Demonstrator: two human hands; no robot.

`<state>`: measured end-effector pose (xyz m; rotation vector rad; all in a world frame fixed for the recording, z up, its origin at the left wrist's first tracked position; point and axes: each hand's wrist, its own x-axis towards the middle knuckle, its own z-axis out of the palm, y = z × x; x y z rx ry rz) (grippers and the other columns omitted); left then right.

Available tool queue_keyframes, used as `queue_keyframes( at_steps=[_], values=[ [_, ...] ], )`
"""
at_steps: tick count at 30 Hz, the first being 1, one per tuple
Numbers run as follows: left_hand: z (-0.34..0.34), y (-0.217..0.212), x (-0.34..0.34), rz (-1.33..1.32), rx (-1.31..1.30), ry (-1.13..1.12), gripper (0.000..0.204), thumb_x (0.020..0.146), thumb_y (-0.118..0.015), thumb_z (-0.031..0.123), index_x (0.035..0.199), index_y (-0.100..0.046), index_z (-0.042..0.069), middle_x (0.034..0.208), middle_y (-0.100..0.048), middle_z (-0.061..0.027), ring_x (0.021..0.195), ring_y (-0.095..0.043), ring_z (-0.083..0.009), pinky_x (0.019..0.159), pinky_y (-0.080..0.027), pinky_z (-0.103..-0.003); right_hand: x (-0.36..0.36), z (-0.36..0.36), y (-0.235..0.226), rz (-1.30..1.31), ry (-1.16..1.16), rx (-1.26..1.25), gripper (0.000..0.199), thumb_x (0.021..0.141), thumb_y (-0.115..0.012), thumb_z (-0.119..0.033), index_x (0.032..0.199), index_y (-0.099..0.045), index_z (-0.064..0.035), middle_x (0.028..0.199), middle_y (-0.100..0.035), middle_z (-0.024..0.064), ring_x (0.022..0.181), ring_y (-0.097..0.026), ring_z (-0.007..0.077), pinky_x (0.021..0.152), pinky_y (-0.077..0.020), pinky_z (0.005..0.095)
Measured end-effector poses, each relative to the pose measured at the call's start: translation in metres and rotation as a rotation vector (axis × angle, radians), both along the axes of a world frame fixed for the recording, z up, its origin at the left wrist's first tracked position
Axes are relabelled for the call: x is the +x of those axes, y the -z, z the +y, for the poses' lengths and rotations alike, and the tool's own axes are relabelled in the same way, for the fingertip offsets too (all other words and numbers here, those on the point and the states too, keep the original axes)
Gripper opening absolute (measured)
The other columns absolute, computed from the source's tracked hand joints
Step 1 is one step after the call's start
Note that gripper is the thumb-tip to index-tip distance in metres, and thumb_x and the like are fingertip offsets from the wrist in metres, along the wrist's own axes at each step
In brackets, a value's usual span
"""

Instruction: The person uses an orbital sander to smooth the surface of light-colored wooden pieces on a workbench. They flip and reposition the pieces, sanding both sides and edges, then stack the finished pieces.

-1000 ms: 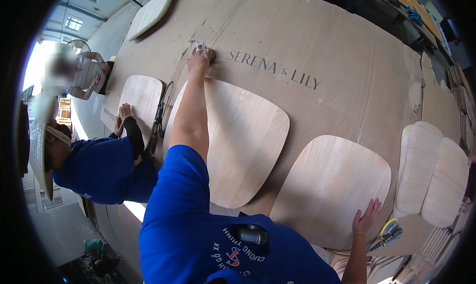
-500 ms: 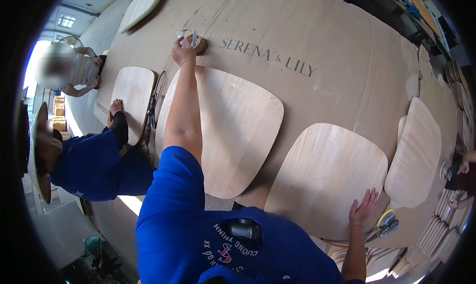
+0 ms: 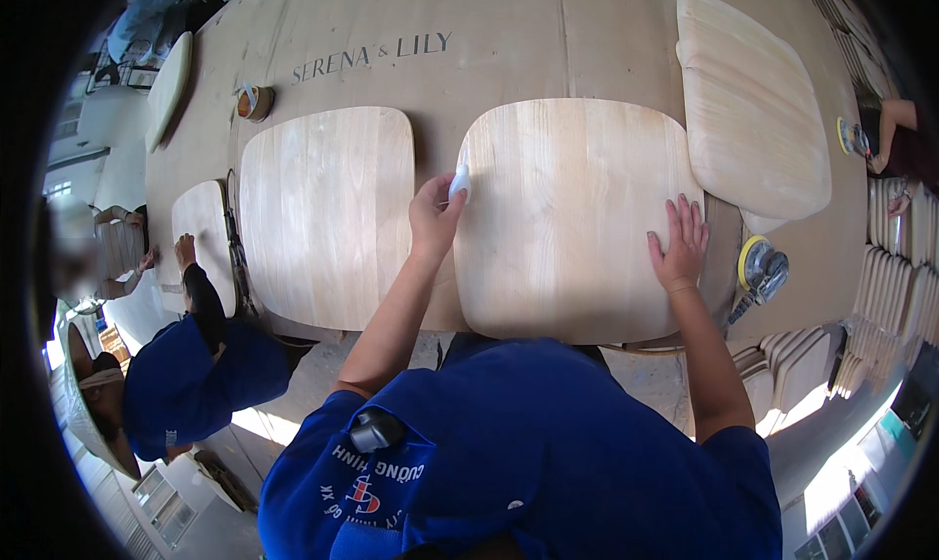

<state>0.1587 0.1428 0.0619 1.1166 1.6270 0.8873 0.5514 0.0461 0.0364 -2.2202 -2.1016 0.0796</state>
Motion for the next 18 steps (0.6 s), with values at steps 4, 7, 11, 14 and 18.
queue_keyframes(
  at_steps=[4,7,11,14,18],
  values=[
    [-0.018,0.016,0.025,0.243,0.060,0.035,0.026,0.083,-0.067,0.009,0.106,-0.064,-0.005,0.091,-0.069,-0.0117,0.077,-0.067,-0.0177,0.070,-0.054,-0.029,0.002,-0.001,0.002,0.021,-0.005,0.014,0.064,0.085,-0.062,-0.036,0.142,-0.041,-0.0172,0.153,-0.033,0.0043,0.142,-0.027,0.0306,0.112,-0.0224,0.0539],
    [-0.029,0.025,0.031,0.321,0.122,0.046,0.028,0.082,-0.069,0.009,0.105,-0.065,-0.005,0.090,-0.069,-0.0136,0.077,-0.067,-0.0196,0.071,-0.054,-0.030,0.003,-0.002,0.004,0.043,-0.007,0.036,0.064,0.085,-0.063,-0.036,0.142,-0.042,-0.0175,0.153,-0.033,0.0040,0.142,-0.027,0.0306,0.112,-0.0223,0.0538],
    [-0.035,0.029,0.036,0.391,0.146,0.050,0.029,0.080,-0.070,0.010,0.104,-0.065,-0.005,0.090,-0.069,-0.0157,0.078,-0.067,-0.0222,0.072,-0.054,-0.032,0.003,-0.002,0.005,0.058,-0.007,0.040,0.064,0.085,-0.063,-0.037,0.142,-0.042,-0.0175,0.153,-0.033,0.0040,0.142,-0.026,0.0309,0.112,-0.0221,0.0539],
    [-0.036,0.029,0.039,0.394,0.179,0.035,0.025,0.076,-0.071,0.008,0.099,-0.067,-0.002,0.089,-0.067,-0.0167,0.076,-0.065,-0.0275,0.070,-0.052,-0.037,0.003,-0.002,0.005,0.068,-0.010,0.049,0.063,0.086,-0.063,-0.037,0.142,-0.042,-0.0176,0.153,-0.033,0.0040,0.142,-0.026,0.0310,0.112,-0.0219,0.0540],
    [-0.041,0.029,0.042,0.401,0.189,0.027,0.024,0.074,-0.071,0.008,0.096,-0.067,0.000,0.089,-0.066,-0.0167,0.077,-0.063,-0.0294,0.072,-0.051,-0.038,0.004,-0.002,0.006,0.084,-0.020,0.066,0.063,0.086,-0.062,-0.038,0.142,-0.042,-0.0174,0.153,-0.033,0.0044,0.142,-0.026,0.0311,0.112,-0.0218,0.0539]
  ],
)
